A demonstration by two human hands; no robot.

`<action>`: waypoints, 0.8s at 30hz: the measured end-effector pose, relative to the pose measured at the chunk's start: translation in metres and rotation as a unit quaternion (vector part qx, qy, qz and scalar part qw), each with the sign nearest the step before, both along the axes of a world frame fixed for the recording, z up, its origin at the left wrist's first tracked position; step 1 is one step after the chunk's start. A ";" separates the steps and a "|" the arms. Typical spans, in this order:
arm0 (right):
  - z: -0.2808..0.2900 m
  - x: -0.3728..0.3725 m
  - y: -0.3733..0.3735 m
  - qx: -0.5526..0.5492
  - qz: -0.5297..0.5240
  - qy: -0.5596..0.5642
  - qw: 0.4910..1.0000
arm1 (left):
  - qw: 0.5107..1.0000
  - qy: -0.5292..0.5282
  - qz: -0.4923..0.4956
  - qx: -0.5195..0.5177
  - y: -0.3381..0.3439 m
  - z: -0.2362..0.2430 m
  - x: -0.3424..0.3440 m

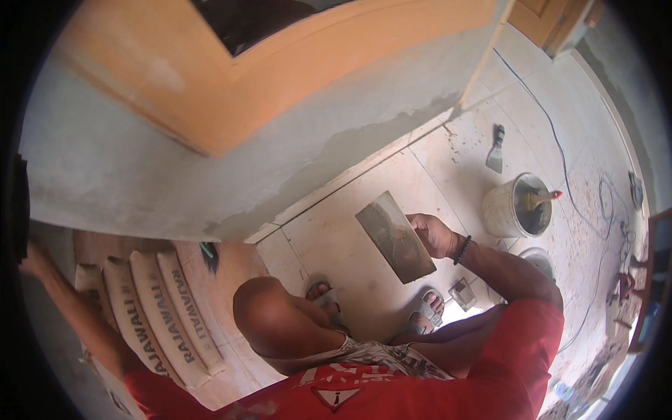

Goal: The person scoops plaster from a bucket using a trowel and applies it to a wall section near a door frame. They smooth the surface with a flat tool, repeating the process to cover a larger area.

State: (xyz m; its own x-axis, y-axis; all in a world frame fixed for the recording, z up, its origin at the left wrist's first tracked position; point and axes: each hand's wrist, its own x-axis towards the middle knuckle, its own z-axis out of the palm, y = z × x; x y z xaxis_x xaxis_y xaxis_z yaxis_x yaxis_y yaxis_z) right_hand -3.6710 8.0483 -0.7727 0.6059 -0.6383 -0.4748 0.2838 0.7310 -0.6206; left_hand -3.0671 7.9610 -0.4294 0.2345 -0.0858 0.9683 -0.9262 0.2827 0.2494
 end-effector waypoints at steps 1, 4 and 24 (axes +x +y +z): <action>-0.007 -0.006 -0.002 0.017 -0.002 0.002 1.000 | 0.999 -0.015 -0.031 -0.040 0.030 0.005 -0.024; -0.037 -0.029 -0.006 0.000 -0.017 -0.159 0.987 | 0.968 -0.095 -0.226 0.046 0.107 -0.009 -0.099; -0.034 -0.081 0.055 -0.016 -0.442 -0.260 0.858 | -0.039 0.221 -0.582 0.782 0.033 -0.333 -0.488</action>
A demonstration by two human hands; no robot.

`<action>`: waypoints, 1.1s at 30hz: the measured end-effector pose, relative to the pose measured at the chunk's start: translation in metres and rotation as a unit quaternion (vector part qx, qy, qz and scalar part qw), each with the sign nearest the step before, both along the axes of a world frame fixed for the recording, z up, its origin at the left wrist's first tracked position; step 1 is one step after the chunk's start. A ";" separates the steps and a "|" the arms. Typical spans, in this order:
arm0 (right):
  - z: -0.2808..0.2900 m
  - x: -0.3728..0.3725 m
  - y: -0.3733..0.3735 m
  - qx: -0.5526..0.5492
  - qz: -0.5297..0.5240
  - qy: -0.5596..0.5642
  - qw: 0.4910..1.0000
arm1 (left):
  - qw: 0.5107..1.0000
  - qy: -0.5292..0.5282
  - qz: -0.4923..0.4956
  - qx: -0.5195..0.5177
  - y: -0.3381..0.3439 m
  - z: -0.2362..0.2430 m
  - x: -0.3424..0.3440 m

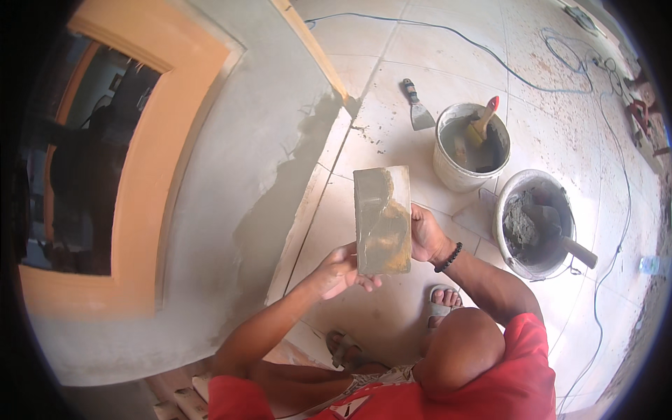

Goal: The person scoops plaster from a bucket using a trowel and applies it to a wall section near a door frame. They smooth the surface with a flat tool, repeating the process to cover a larger area.

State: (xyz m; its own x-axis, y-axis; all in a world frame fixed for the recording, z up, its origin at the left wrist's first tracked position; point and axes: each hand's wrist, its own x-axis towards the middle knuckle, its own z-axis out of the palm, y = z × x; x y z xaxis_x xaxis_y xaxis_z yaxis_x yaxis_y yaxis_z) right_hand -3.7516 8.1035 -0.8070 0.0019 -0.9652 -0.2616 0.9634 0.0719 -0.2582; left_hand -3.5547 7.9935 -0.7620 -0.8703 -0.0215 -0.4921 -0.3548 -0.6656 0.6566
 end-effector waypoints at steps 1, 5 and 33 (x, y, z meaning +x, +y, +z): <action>-0.007 -0.002 0.004 -0.004 -0.020 -0.014 1.000 | 0.997 0.028 0.007 0.066 0.004 -0.006 -0.014; -0.019 -0.017 0.016 -0.004 -0.043 -0.017 0.999 | 0.991 0.062 0.020 0.116 0.019 -0.034 -0.036; -0.010 -0.009 0.022 0.022 -0.094 0.142 0.985 | 0.923 0.189 0.200 0.270 0.057 -0.046 -0.075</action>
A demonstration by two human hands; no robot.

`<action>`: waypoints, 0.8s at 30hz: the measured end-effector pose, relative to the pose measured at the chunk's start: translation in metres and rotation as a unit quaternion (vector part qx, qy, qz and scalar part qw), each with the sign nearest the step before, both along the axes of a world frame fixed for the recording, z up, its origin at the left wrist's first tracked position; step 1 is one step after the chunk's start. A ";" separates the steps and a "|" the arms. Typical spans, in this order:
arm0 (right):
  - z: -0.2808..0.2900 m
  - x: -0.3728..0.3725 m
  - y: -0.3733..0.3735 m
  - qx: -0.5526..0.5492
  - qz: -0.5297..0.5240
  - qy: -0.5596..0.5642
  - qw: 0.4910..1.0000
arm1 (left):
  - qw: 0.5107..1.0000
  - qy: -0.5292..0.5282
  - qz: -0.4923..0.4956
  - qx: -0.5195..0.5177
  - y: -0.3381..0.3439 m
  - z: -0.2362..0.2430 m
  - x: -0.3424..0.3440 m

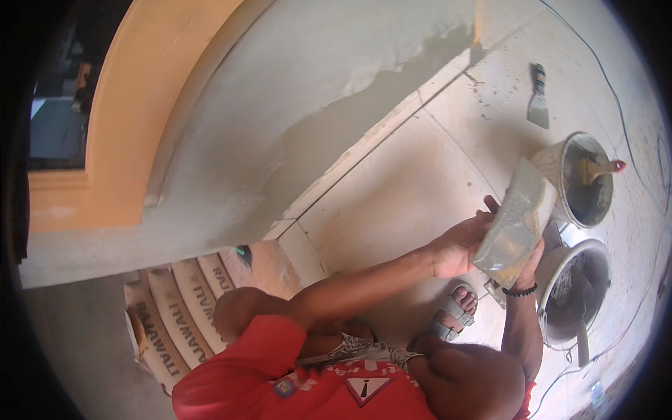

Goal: The person scoops plaster from a bucket using a trowel and applies it to a wall section near a door frame. They smooth the surface with a flat tool, repeating the process to cover a larger area.

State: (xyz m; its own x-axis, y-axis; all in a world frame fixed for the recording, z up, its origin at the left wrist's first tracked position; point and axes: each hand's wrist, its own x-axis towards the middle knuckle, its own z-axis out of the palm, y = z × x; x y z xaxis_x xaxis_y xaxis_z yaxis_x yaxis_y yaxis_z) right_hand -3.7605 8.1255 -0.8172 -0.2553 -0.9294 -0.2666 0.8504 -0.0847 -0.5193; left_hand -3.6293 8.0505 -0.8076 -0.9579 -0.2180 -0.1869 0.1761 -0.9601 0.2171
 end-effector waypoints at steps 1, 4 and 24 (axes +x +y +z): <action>0.001 0.005 -0.001 0.001 -0.016 0.014 1.000 | 1.000 -0.011 0.016 0.019 0.002 -0.001 0.000; 0.001 0.011 -0.002 -0.003 -0.027 0.024 0.999 | 0.997 -0.049 0.054 0.035 0.007 0.003 -0.004; 0.055 -0.031 0.095 0.150 0.154 0.578 0.787 | 0.996 -0.015 0.067 -0.053 -0.023 -0.038 0.025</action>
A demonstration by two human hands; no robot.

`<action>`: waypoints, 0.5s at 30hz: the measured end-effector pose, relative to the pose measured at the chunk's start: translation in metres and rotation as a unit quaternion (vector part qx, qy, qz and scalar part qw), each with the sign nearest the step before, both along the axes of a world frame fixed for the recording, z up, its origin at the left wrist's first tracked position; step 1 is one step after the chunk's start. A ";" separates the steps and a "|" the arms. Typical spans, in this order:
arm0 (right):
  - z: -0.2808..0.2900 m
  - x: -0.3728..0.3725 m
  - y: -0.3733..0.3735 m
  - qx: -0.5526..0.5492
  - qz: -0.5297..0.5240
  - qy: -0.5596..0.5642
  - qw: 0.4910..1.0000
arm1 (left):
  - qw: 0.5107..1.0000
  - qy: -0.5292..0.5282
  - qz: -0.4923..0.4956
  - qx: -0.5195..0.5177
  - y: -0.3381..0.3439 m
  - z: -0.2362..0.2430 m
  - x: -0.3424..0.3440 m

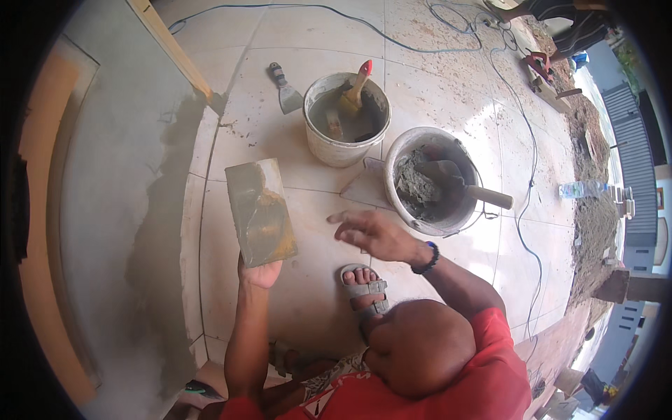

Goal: The person scoops plaster from a bucket using a trowel and applies it to a wall section near a door frame. They smooth the surface with a flat tool, repeating the process to cover a larger area.

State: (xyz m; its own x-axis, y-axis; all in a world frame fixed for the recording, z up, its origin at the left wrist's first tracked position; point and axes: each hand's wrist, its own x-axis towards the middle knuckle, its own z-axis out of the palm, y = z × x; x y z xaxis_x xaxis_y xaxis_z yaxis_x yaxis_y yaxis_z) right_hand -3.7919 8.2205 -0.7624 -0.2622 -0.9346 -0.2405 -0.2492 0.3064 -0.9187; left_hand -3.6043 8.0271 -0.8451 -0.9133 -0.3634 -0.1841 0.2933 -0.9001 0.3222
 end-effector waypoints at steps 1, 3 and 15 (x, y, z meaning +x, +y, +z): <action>0.018 -0.016 0.012 -0.018 -0.076 0.079 0.994 | 1.000 0.006 -0.006 -0.002 0.001 -0.002 0.000; 0.039 -0.053 0.038 -0.021 -0.226 0.265 0.937 | 1.000 0.002 -0.013 -0.006 0.002 0.000 -0.003; -0.024 -0.135 0.155 0.438 -0.127 0.522 0.721 | 0.993 -0.064 -0.085 -0.056 0.012 0.004 -0.023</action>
State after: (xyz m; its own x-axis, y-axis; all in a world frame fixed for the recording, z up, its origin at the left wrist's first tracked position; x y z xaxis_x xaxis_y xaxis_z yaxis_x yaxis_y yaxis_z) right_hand -3.9270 8.3751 -0.7862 -0.8637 -0.4339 -0.2563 -0.4980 0.8129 0.3020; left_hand -3.6271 8.0396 -0.8415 -0.9347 -0.2304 -0.2705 0.0900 -0.8899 0.4472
